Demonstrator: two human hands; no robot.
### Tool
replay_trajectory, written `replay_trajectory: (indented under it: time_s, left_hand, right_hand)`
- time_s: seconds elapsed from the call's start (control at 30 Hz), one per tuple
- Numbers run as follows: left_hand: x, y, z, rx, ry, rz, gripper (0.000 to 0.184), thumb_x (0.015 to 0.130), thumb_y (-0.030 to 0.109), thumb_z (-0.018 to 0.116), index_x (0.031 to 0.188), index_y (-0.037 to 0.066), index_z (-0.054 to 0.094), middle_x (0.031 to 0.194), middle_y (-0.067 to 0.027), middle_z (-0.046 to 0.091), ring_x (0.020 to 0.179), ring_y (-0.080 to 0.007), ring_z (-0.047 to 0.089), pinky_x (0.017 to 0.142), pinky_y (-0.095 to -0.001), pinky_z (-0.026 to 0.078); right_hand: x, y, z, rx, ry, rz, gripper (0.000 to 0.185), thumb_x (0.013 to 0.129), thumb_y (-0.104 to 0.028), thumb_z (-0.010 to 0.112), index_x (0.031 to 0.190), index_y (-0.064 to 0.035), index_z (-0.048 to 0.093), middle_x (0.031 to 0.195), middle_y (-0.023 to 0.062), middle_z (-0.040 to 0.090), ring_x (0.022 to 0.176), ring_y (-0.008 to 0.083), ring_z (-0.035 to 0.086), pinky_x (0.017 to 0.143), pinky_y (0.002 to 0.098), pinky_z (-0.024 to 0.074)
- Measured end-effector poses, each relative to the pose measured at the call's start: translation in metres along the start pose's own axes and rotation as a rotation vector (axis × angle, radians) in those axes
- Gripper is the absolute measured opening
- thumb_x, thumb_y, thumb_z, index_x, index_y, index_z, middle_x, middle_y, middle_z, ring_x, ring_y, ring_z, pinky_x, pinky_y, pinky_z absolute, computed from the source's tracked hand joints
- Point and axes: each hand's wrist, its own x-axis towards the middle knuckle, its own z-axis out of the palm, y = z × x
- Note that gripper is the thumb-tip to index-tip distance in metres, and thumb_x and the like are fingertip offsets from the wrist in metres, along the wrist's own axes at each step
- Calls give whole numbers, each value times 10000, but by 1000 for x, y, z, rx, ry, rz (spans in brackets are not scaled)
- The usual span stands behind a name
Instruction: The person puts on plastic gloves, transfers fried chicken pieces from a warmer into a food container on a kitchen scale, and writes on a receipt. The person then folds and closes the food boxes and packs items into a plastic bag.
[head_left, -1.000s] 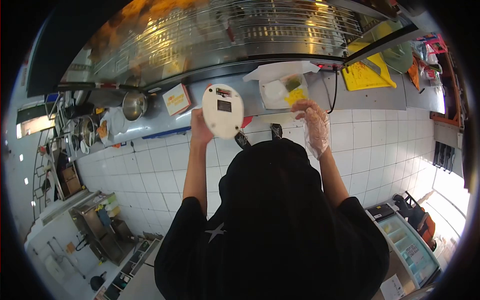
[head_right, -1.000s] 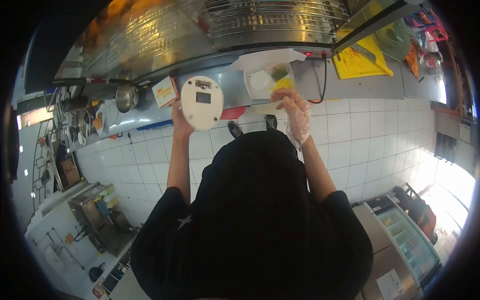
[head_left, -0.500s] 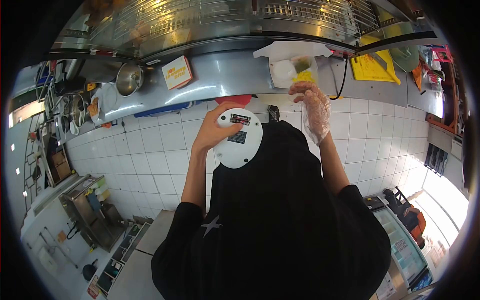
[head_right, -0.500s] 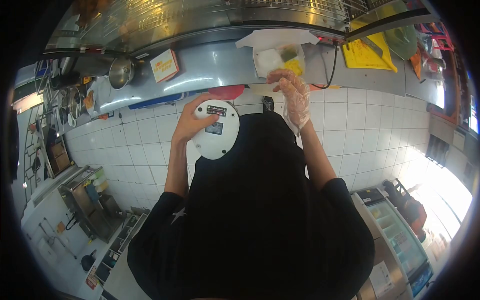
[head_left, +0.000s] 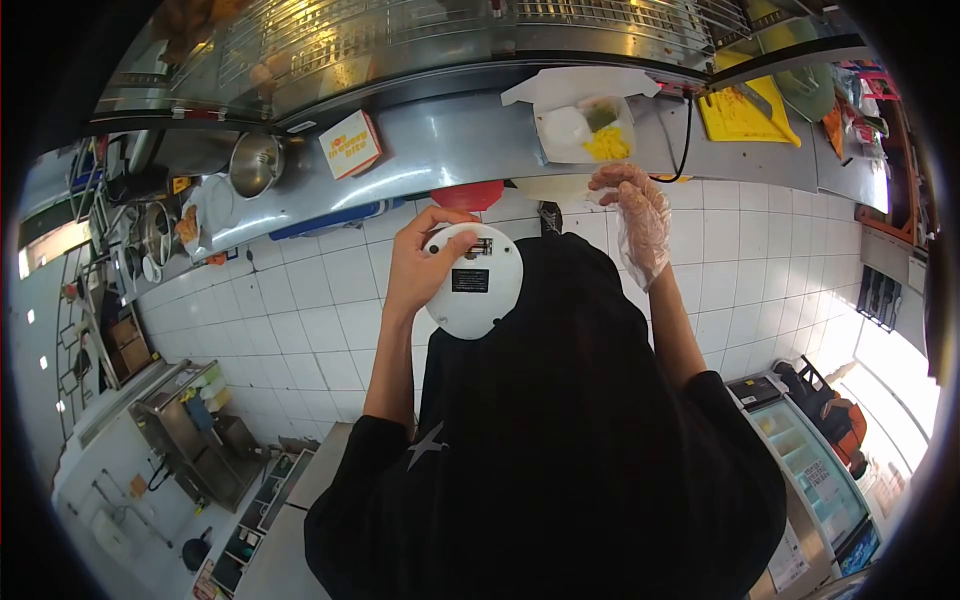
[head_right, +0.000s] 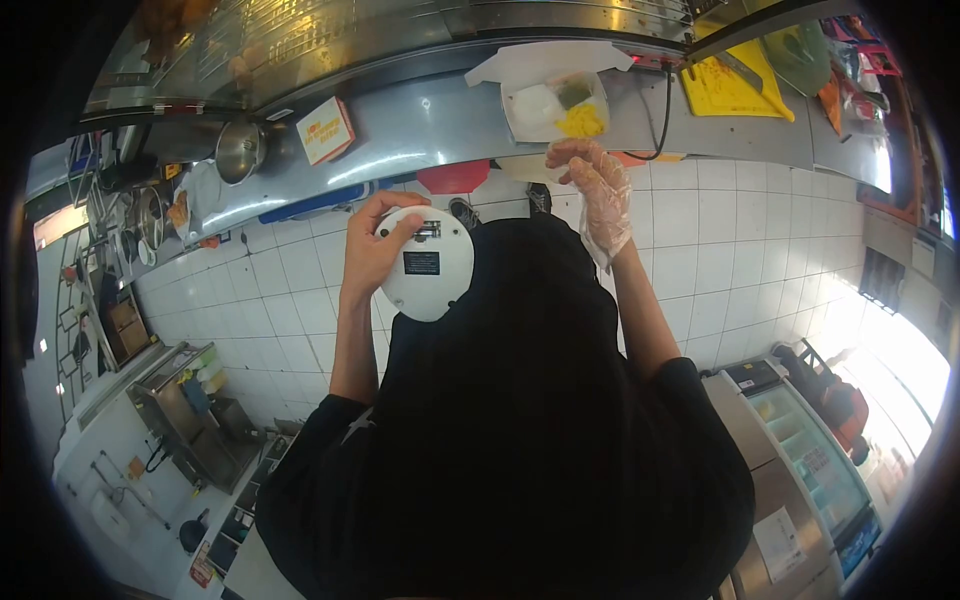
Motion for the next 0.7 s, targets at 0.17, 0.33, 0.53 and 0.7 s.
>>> replay_trajectory:
  time_s: [0.17,0.33,0.53,0.7]
  left_hand:
    - [-6,19,-1,59,-91,-51,270,801,111,809,1038,32,707,1038,-76,691,935,-145,660,830,-297,530]
    - [-7,11,5,206,-16,-15,279,791,97,805,1049,33,720,1050,-35,664,945,-139,640,837,-280,513]
    - [-8,9,0,12,-28,-191,276,833,105,749,1098,33,715,1019,-60,708,913,-140,664,829,-297,538]
    - [-9,5,-5,-77,-34,-171,261,881,69,678,1137,24,704,1017,-71,721,907,-132,676,840,-289,554]
  right_hand:
    - [1,1,-6,-7,9,2,430,945,-406,649,1142,-24,654,1103,83,680,1022,173,630,850,311,448]
    - [5,1,-8,-29,2,-3,434,938,-402,659,1146,-21,653,1096,81,681,1023,174,630,850,312,451]
    - [3,0,-9,-28,9,8,439,930,-391,668,1152,-13,648,1092,84,680,1024,176,629,850,314,454]
    - [4,2,-16,-20,18,0,422,932,-370,664,1154,-11,646,1089,86,680,1021,179,627,847,314,452]
